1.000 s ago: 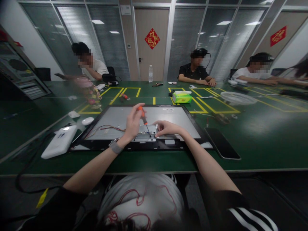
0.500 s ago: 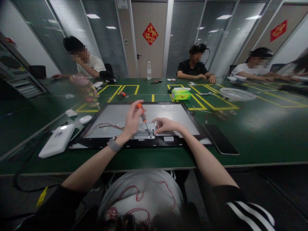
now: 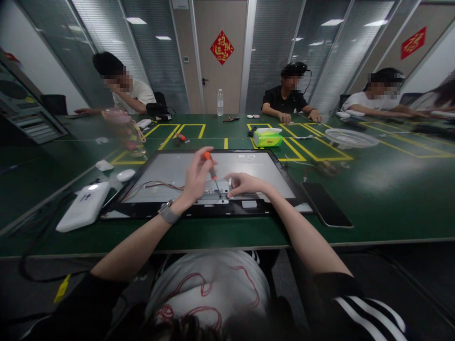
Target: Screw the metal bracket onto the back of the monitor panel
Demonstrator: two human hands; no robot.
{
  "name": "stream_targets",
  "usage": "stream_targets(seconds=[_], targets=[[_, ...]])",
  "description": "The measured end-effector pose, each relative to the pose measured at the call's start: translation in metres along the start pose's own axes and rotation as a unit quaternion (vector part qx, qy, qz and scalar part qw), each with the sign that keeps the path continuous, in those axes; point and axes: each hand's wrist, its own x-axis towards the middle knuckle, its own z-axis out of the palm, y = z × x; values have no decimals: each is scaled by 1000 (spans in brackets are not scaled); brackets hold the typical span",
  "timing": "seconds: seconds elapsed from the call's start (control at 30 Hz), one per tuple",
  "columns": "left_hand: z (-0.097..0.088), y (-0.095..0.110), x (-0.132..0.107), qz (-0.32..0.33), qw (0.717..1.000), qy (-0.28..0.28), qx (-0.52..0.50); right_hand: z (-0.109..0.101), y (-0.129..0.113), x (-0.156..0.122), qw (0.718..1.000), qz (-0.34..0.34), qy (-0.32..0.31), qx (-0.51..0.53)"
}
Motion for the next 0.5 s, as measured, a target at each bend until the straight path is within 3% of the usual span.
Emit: stream_targets(seconds=[0.5], targets=[[-1, 1, -1, 2, 1000, 14, 8, 1, -4, -2, 1000, 7, 0, -7]])
